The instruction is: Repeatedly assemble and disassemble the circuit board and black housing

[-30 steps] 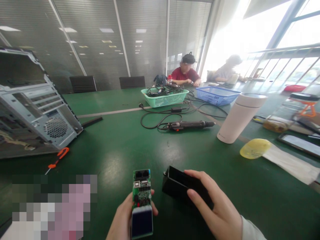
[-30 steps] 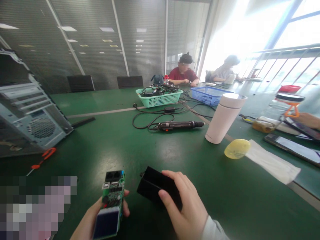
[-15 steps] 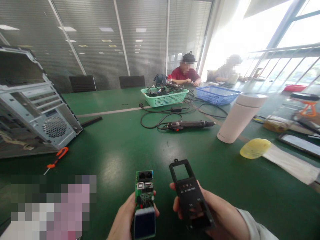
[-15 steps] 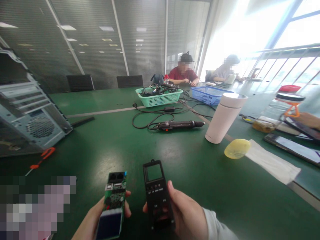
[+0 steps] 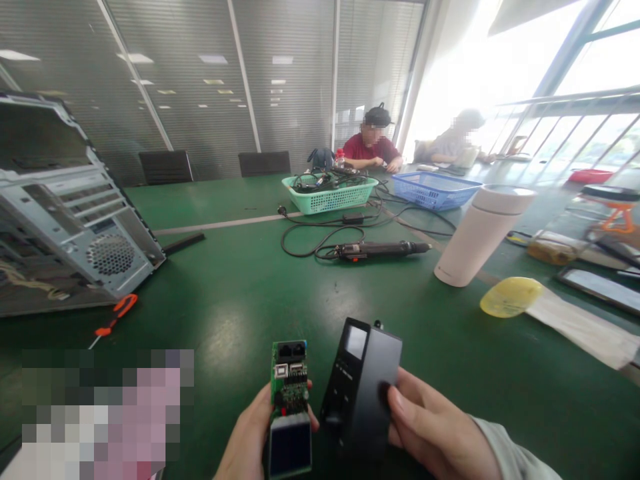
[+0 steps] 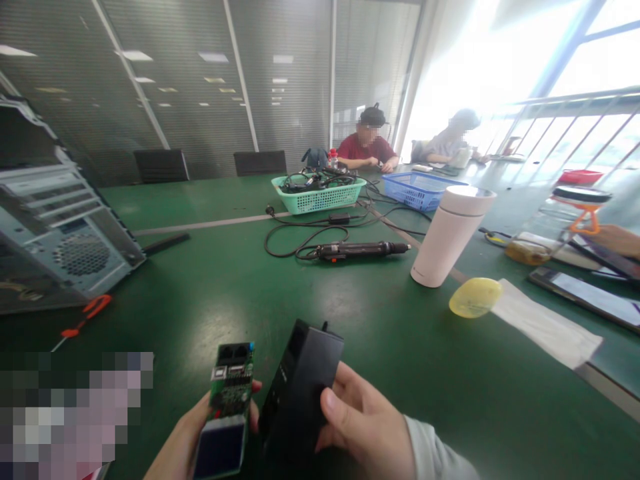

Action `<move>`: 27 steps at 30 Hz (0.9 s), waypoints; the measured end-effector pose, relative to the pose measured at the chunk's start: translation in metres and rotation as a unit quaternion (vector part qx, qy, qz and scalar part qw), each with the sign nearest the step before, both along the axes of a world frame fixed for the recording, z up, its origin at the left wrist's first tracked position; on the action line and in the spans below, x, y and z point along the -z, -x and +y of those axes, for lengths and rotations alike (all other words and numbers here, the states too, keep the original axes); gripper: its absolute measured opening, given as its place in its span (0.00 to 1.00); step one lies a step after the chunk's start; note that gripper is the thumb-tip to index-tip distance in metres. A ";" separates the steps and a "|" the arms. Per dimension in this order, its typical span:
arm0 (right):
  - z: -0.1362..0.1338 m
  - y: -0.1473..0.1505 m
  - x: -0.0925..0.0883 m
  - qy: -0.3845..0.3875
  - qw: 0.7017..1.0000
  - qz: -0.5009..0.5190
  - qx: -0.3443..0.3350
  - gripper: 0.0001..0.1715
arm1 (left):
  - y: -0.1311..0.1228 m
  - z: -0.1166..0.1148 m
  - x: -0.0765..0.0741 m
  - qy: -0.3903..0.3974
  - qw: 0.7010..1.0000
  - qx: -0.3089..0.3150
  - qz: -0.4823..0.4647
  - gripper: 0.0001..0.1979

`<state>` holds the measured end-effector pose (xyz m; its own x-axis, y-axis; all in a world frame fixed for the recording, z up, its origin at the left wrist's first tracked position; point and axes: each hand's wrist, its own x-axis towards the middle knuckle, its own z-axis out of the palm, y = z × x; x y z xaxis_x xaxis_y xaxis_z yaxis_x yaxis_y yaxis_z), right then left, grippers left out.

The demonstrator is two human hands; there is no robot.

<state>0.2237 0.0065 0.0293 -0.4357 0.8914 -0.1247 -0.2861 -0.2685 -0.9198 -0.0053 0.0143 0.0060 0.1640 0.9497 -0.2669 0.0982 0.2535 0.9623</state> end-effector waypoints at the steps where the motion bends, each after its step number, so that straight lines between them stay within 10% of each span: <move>1: 0.003 -0.003 0.001 -0.032 0.998 -0.043 0.018 0.36 | 0.000 0.001 0.001 0.002 1.000 -0.002 -0.003 0.23; 4: 0.016 -0.021 0.004 -0.160 0.944 -0.248 0.149 0.33 | 0.000 0.003 0.004 0.034 0.999 -0.007 -0.035 0.29; 7: 0.027 -0.045 0.003 -0.298 0.784 -0.457 0.294 0.25 | -0.001 0.002 0.003 0.029 0.998 -0.014 -0.058 0.29; 10: 0.035 -0.072 0.005 -0.361 0.639 -0.592 0.334 0.27 | -0.003 -0.002 -0.003 0.009 0.998 -0.020 -0.059 0.27; 13: 0.042 -0.101 0.011 -0.324 0.561 -0.691 0.320 0.30 | -0.005 -0.005 -0.007 0.023 0.997 -0.029 -0.061 0.26; 27: 0.047 -0.152 0.029 -0.240 0.510 -0.774 0.289 0.37 | -0.005 -0.002 -0.004 0.027 0.993 -0.038 -0.110 0.28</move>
<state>0.3753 0.0538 0.0005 0.2067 0.9046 0.3728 0.9784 -0.1885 -0.0851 -0.0007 0.0128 0.0105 0.1528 0.9470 -0.2827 -0.1342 0.3033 0.9434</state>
